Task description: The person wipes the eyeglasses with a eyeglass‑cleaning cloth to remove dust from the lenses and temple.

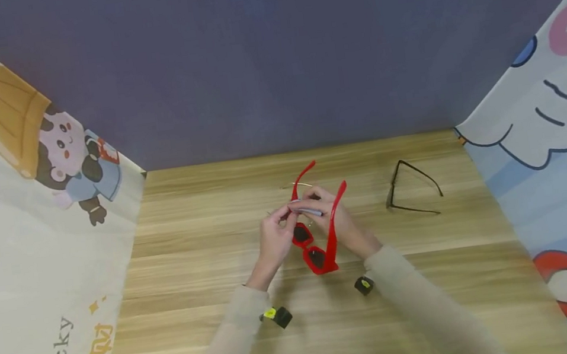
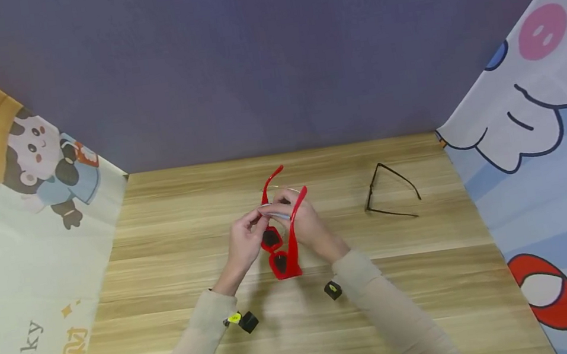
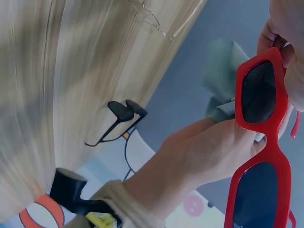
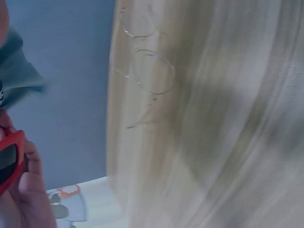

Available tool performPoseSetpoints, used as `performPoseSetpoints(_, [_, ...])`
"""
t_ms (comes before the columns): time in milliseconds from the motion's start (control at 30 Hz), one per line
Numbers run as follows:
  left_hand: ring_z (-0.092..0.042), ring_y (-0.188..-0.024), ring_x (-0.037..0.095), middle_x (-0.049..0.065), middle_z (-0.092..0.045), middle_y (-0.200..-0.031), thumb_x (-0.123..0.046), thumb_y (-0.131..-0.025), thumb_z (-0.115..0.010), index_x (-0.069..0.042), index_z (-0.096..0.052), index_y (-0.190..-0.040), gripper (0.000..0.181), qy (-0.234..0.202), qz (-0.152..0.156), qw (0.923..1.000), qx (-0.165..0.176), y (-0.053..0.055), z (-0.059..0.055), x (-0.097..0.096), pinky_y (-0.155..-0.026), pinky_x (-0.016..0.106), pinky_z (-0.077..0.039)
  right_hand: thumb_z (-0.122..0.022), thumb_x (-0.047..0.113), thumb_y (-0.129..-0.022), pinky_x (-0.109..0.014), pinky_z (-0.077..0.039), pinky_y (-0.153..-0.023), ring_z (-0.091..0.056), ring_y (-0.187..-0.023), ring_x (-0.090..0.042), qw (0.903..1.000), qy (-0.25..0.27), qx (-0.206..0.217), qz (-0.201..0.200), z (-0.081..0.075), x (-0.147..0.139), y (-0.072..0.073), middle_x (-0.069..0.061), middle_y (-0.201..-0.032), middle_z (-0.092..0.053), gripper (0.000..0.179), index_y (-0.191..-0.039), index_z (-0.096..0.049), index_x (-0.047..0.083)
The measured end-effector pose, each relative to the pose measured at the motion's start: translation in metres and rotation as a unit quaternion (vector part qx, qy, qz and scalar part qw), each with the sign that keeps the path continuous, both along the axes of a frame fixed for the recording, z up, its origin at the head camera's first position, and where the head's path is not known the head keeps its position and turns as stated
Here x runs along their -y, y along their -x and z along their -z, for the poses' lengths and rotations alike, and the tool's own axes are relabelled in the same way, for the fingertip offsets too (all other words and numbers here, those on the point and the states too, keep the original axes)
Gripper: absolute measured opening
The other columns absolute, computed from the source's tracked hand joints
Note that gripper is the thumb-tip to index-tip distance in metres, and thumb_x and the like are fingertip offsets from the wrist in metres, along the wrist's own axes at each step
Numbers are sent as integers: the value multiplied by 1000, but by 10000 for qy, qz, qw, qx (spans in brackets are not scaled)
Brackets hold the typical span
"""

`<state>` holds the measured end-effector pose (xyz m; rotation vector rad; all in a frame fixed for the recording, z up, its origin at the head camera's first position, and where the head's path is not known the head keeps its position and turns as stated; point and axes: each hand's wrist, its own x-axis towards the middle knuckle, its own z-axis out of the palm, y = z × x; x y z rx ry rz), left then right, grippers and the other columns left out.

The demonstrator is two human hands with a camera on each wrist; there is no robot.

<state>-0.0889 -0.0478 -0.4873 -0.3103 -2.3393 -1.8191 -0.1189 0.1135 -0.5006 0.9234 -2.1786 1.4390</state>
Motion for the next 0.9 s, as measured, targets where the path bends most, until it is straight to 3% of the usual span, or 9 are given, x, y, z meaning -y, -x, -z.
performPoseSetpoints(133, [-73, -95, 35, 19, -77, -108, 4, -96, -67, 6, -75, -115, 21, -41, 13, 9999, -95, 3, 6, 4, -87, 47, -62, -76, -11, -85, -18, -46, -66, -56, -78, -23, 9999, 134, 64, -31, 2, 1, 0, -14, -96, -62, 26, -107, -80, 2])
performPoseSetpoints(233, [-74, -95, 33, 17, -77, -107, 2, -97, -67, 4, -74, -118, 22, -98, 97, 9997, -185, 4, 7, 5, -87, 40, -62, -76, -12, -84, -17, -46, -67, -57, -79, -25, 9996, 197, -116, 136, 1, 1, 2, -15, -96, -63, 27, -105, -80, 3])
performPoseSetpoints(367, [-72, -89, 29, 15, -79, -102, 1, -97, -67, 5, -74, -119, 23, -59, 188, 9997, -141, 5, 7, 3, -73, 24, -58, -77, -14, -83, -17, -46, -66, -58, -78, -25, 9965, 591, -379, 464, -5, -1, 11, -17, -97, -65, 26, -104, -80, 2])
performPoseSetpoints(567, [-67, -83, 24, 15, -78, -97, 3, -97, -67, 5, -76, -114, 19, -39, 129, 9999, 28, 6, 9, -1, -69, 20, -51, -75, -14, -86, -13, -45, -61, -57, -74, -18, 9899, 1202, 20, 754, -11, -6, 26, -17, -101, -64, 25, -106, -79, 0])
performPoseSetpoints(733, [-66, -80, 26, 15, -79, -97, 0, -98, -67, 3, -77, -111, 17, -38, 45, 10000, -15, 14, 12, -3, -63, 23, -47, -75, -10, -88, -15, -46, -68, -59, -83, -24, 9895, 1146, 180, 866, -10, -8, 30, -18, -102, -65, 22, -107, -79, -1])
performPoseSetpoints(900, [-72, -89, 31, 16, -78, -102, 0, -98, -66, 3, -76, -117, 21, -3, 1, 10000, -94, 23, 13, -4, -75, 28, -58, -76, -6, -88, -17, -46, -74, -59, -88, -25, 9958, 471, 527, 582, 2, -5, 23, -15, -103, -65, 23, -109, -80, 3])
